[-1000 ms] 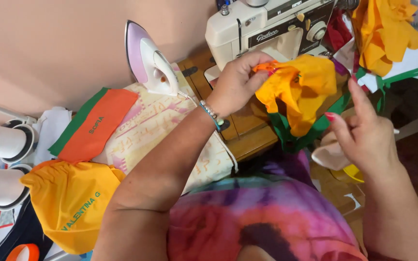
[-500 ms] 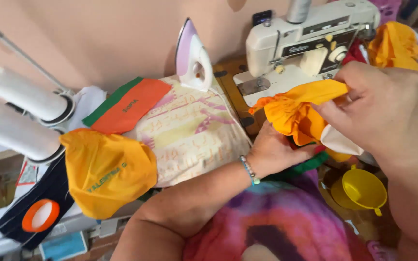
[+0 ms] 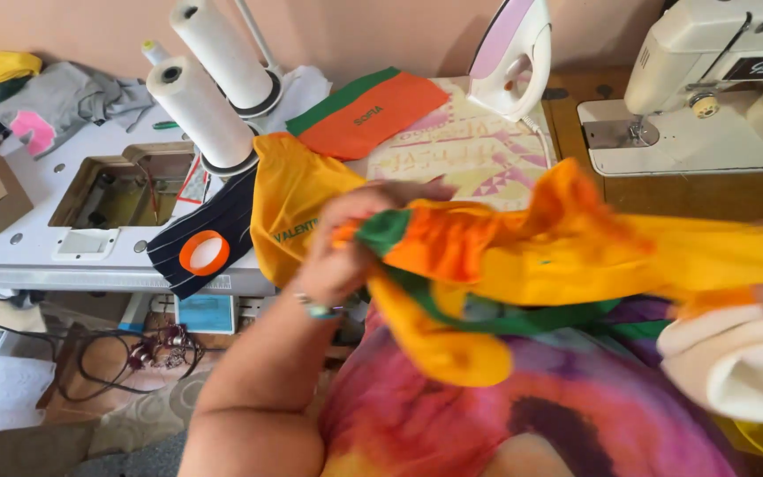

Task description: The person is ironing small fabric bags with names printed on them at a sewing station.

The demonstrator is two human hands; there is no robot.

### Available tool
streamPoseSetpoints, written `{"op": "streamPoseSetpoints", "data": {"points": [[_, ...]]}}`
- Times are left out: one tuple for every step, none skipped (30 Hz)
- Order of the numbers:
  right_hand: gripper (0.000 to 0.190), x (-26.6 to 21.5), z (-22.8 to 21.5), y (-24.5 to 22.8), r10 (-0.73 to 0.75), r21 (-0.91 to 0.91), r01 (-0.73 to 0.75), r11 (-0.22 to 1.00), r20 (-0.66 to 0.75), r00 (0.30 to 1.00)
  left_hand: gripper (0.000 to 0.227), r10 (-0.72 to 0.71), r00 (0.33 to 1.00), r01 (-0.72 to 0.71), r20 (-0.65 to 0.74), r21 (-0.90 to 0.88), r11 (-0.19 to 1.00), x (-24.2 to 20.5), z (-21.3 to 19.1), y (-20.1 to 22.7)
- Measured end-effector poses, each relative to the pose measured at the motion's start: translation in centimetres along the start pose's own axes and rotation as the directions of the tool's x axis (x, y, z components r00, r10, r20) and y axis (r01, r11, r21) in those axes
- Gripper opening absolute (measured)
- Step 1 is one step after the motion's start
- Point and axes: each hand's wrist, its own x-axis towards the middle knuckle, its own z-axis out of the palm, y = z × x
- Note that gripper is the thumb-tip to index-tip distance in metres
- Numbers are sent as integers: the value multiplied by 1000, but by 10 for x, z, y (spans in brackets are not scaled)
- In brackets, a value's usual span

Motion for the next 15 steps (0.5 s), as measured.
{"op": "streamPoseSetpoints", "data": {"points": [[30, 17, 4, -78, 6, 7, -6, 1000, -6, 1000, 40, -6, 1000, 6, 9, 2, 1000, -10, -22, 24], [29, 14, 4, -155, 6, 105, -29, 994, 211, 977, 47, -77, 996, 88, -50, 263, 961, -19, -45, 48], [38, -6, -1, -227, -10, 192, -80, 978, 429, 903, 54, -136, 981, 186, -136, 495, 849, -32, -67, 72], [38, 7, 3, -227, -1, 196, -93, 976, 436, 900, 54, -150, 979, 200, -139, 492, 847, -16, -65, 94], [35, 19, 8, -228, -8, 47, -16, 999, 462, 887, 36, -209, 975, 208, -74, 622, 755, 0, -63, 117], [33, 32, 14, -229, -11, -98, 68, 993, 489, 872, 21, -275, 961, 197, -15, 737, 646, 16, -62, 140], [33, 46, 28, -223, -10, -97, 66, 993, 490, 871, 21, -278, 960, 199, -16, 738, 645, 34, -67, 138], [31, 60, 42, -218, -1, -28, 17, 999, 483, 876, 14, -375, 927, 229, -26, 830, 509, 52, -73, 137], [47, 75, 57, -213, 4, 40, -26, 999, 476, 879, 33, -461, 886, 242, -55, 902, 357, 69, -78, 136], [47, 90, 76, -204, 0, 41, -22, 999, 479, 878, 33, -459, 886, 244, -60, 903, 354, 76, -102, 103], [48, 104, 95, -195, 83, 26, -107, 994, 463, 882, 35, -450, 889, 229, -82, 932, 283, 83, -126, 70], [50, 119, 114, -186, 166, 12, -192, 981, 447, 879, 40, -439, 893, 213, -103, 954, 209, 90, -151, 37], [50, 134, 140, -157, 165, 10, -190, 982, 450, 878, 40, -438, 893, 217, -107, 954, 209, 92, -170, -4], [47, 150, 165, -128, 184, 15, -206, 978, 393, 901, 46, -504, 845, 286, -181, 948, 138, 94, -190, -47], [44, 163, 191, -98, 210, 24, -231, 973, 337, 918, 53, -569, 783, 346, -253, 936, 60, 96, -210, -89]]}}
